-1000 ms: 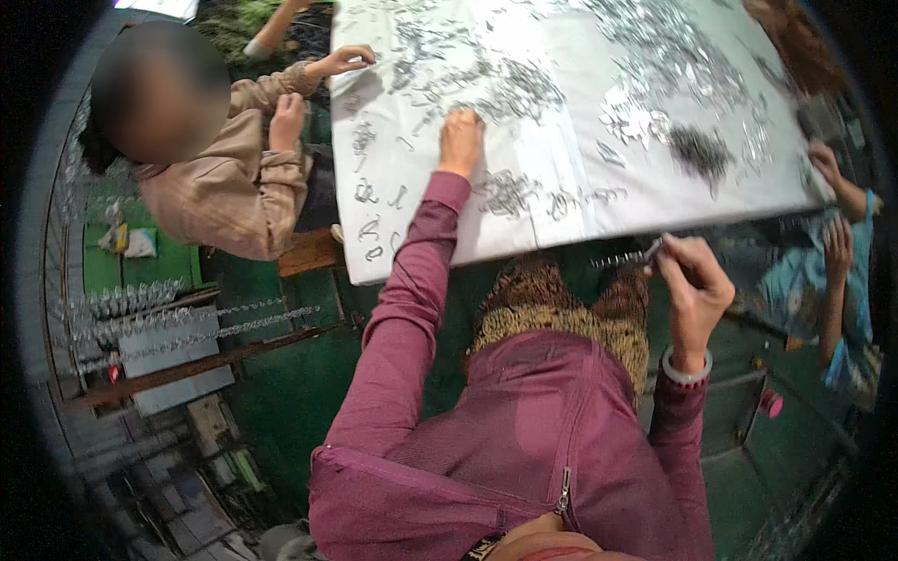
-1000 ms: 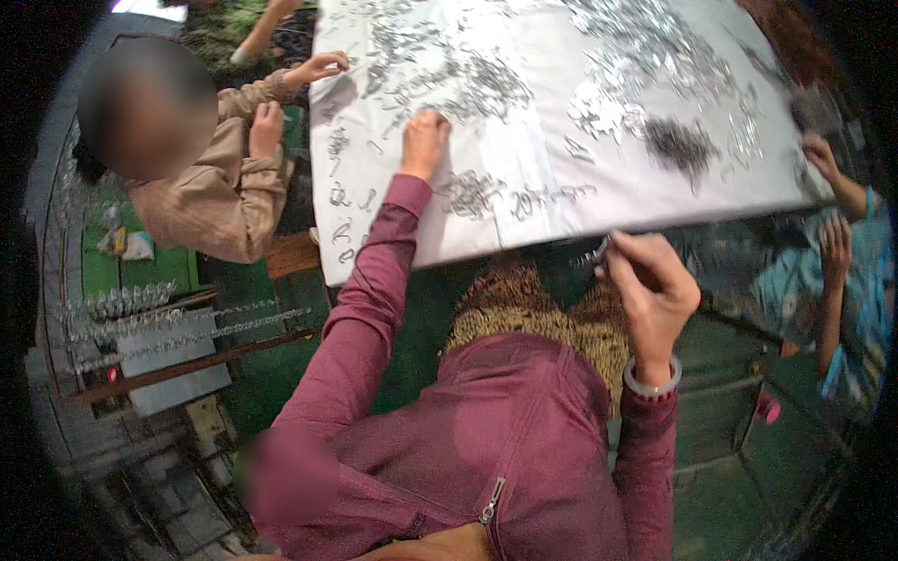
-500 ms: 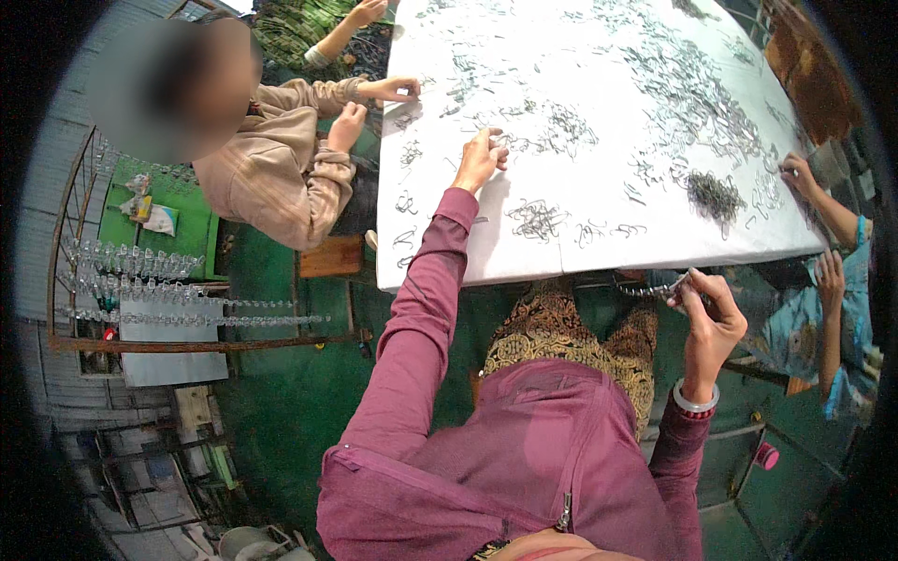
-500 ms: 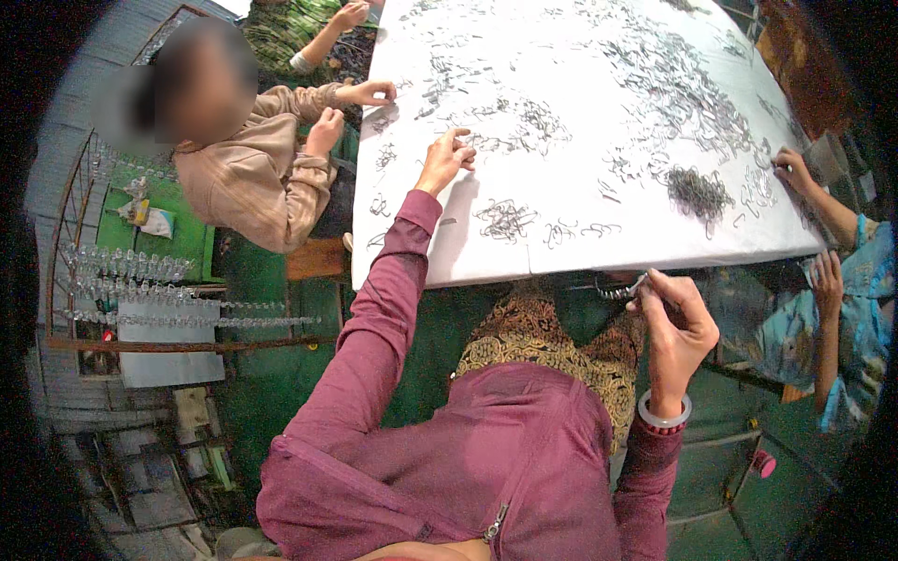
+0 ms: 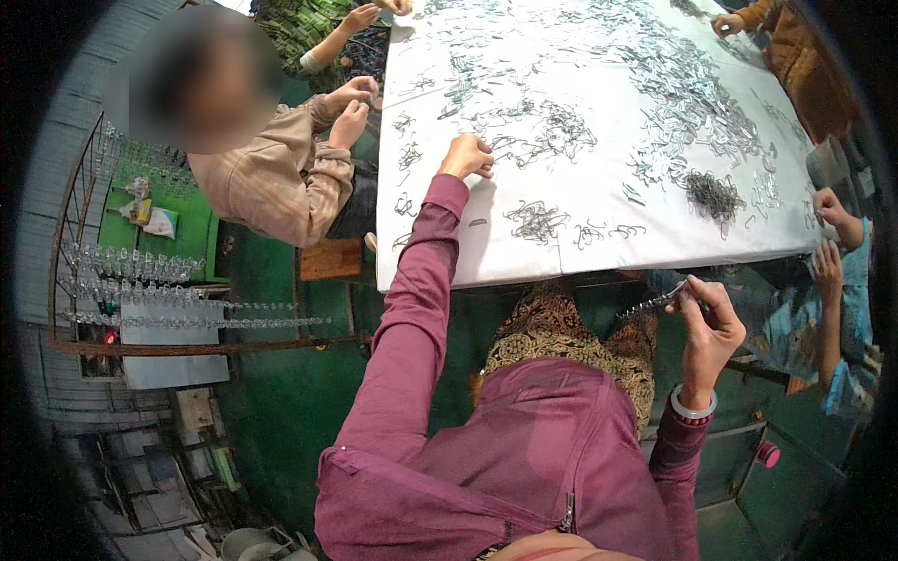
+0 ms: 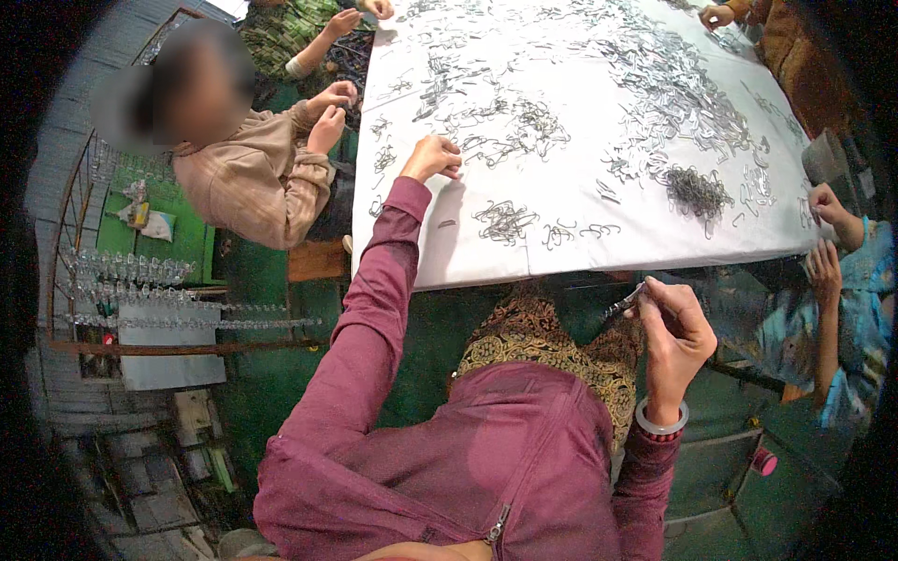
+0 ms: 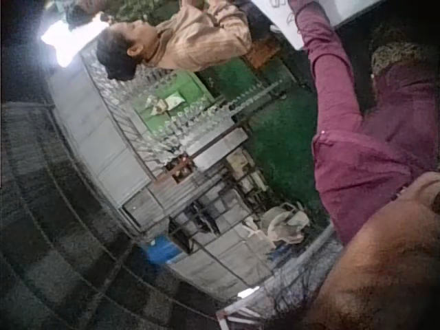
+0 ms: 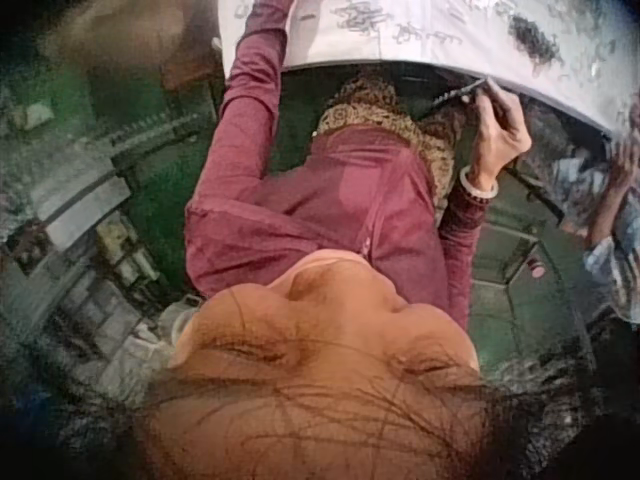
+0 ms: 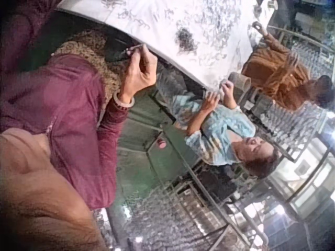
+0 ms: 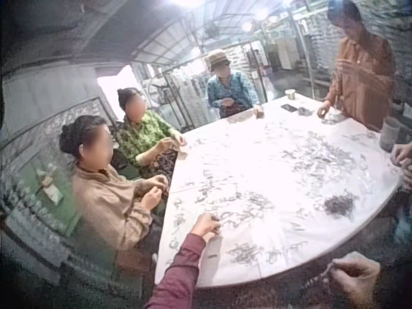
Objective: The person sits at a table with others and repeatedly picks up small metal clips from a white surface, links them together by hand, and places the assembled chains back on the table. The hands remain in view throughout, handling the clips one at a time.
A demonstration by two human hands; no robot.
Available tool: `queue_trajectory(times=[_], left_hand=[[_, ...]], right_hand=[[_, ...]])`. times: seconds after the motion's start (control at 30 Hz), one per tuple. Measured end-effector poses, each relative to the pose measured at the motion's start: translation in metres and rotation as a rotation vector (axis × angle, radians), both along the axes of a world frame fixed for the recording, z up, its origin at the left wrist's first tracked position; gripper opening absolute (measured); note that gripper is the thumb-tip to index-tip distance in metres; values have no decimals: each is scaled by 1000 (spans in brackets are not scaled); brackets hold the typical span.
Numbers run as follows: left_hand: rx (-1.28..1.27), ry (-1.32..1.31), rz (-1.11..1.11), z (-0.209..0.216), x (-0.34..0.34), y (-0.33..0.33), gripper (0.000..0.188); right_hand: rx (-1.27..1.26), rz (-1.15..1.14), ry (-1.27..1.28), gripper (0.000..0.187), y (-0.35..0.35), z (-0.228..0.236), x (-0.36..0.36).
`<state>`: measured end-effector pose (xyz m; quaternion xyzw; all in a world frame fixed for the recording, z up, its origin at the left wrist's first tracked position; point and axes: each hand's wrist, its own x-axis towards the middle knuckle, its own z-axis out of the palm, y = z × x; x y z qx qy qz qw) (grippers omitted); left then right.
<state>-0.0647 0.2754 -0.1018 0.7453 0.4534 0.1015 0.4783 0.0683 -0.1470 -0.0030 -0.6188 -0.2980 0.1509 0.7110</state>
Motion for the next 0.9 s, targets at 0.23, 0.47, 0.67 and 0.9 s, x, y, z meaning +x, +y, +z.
queue_trajectory(times=[0.23,0.47,0.67,0.9], left_hand=[[-17,-238,-202,45,27,-71,16],[-365,-652,-581,107,44,-252,13],[177,-746,-614,84,63,-275,10],[232,-764,-428,84,63,-285,10]], right_hand=[[-35,12,29,16,2,-2,0],[-19,-13,102,16,6,-14,2],[47,-65,159,16,7,-15,3],[8,-52,-47,17,10,-16,3]])
